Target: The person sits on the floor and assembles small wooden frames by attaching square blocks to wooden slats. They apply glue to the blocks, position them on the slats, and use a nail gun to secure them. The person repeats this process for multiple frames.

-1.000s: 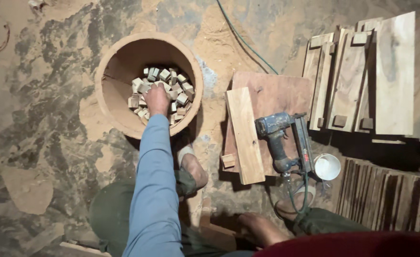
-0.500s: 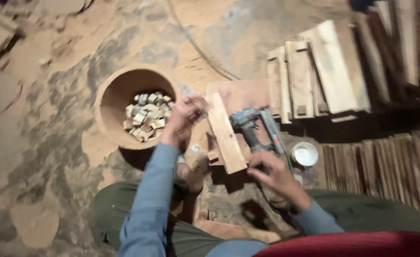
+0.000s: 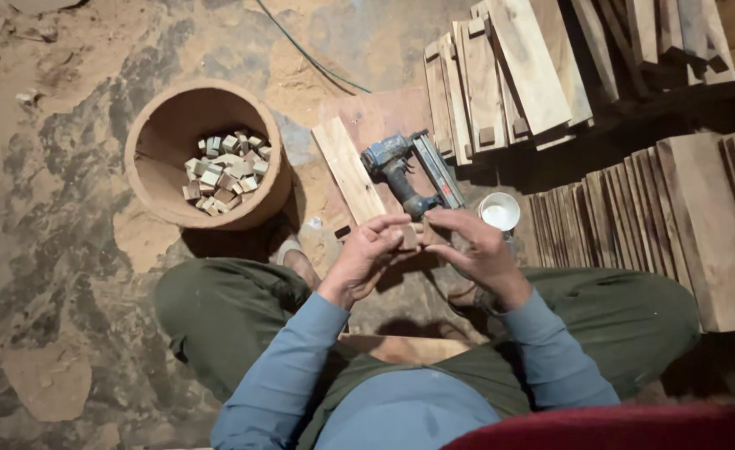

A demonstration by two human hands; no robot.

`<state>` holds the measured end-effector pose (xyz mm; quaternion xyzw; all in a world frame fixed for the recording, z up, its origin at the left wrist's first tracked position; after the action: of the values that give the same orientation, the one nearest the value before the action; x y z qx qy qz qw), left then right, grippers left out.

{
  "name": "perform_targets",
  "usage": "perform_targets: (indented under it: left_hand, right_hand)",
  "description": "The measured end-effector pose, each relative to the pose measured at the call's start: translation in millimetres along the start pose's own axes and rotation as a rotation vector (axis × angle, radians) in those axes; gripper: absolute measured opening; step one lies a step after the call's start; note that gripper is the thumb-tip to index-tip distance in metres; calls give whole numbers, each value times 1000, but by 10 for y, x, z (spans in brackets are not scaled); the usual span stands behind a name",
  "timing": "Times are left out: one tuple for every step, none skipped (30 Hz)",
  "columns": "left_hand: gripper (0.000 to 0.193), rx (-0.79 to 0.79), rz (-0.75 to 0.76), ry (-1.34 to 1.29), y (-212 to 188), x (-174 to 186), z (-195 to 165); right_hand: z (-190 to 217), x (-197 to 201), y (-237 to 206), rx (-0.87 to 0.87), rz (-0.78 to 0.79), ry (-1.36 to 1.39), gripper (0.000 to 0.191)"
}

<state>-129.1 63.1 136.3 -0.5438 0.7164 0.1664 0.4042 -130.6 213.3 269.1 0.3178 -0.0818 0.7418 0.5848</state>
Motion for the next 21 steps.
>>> perform_targets:
  left_hand:
    - [39, 20, -38, -16, -8, 15, 25]
    - [39, 6, -43, 19, -6, 6, 26]
    - [40, -10, -48, 53, 2, -1, 28]
    - [40, -30, -52, 88, 14, -7, 31]
    - [40, -32, -46, 75, 26, -23, 57]
    - [39, -32, -43, 62, 34, -30, 91]
    - [39, -33, -43, 48, 37, -29, 125]
    - [39, -21, -63, 27, 39, -3, 168]
    - [38, -9, -83, 7, 44, 23, 209]
    - [38, 9, -102, -14, 40, 49, 254]
    - [40, -14, -80, 9, 43, 43, 258]
    - [42, -38, -56, 33, 55, 29, 252]
    - [43, -68, -30, 57, 67, 7, 237]
    - [44, -75, -32, 74, 72, 0, 239]
    - [45, -79, -37, 90, 74, -11, 238]
    - [46, -81, -43, 107, 69, -26, 235]
    - [47, -87, -47, 122, 63, -46, 224]
    - [48, -94, -50, 139, 56, -67, 207]
    - [48, -98, -51, 156, 47, -89, 190]
    - [49, -108, -49, 176, 34, -111, 164]
    - [50, -116, -46, 196, 23, -130, 140]
  right_hand:
    - [-31, 11, -19, -13, 11, -2, 52]
    - [-59, 9, -30, -27, 23, -5, 52]
    - [-48, 2, -42, 0, 24, -17, 51]
    - [-32, -17, -47, 32, 25, -29, 50]
    - [-13, -45, -53, 64, 28, -40, 49]
    - [-27, -66, -50, 56, 29, -28, 49]
    - [-39, -93, -48, 50, 31, -14, 49]
    - [-46, -120, -43, 50, 32, 0, 50]
    - [-75, -146, -35, 26, 33, 6, 50]
    - [-106, -170, -39, -4, 34, 11, 51]
    - [-143, -189, -47, -39, 32, 16, 52]
    - [-166, -198, -55, -55, 23, 27, 52]
    - [-187, -206, -64, -66, 16, 37, 53]
    - [-210, -212, -70, -76, 9, 46, 54]
    - [-216, -218, -78, -65, 3, 40, 54]
    - [-221, -225, -87, -56, -2, 35, 53]
    - [-226, -230, -94, -46, -7, 31, 53]
    - [-243, -241, -99, -55, -4, 34, 53]
    - [-261, -248, -103, -66, -3, 35, 52]
    - [-278, -252, -107, -81, -5, 37, 52]
    - [-268, -250, -113, -67, -14, 50, 51]
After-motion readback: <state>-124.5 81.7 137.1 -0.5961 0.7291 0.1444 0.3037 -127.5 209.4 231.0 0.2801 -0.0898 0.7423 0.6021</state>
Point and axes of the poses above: each hand's wrist, its own y-axis towards the middle knuckle, its own x-axis out of the back of the hand, z = x × y, the point moved 9 cm from there along y, towards the middle knuckle, and after that the axes turned 11 degrees about -x, right-handed, at the moved point
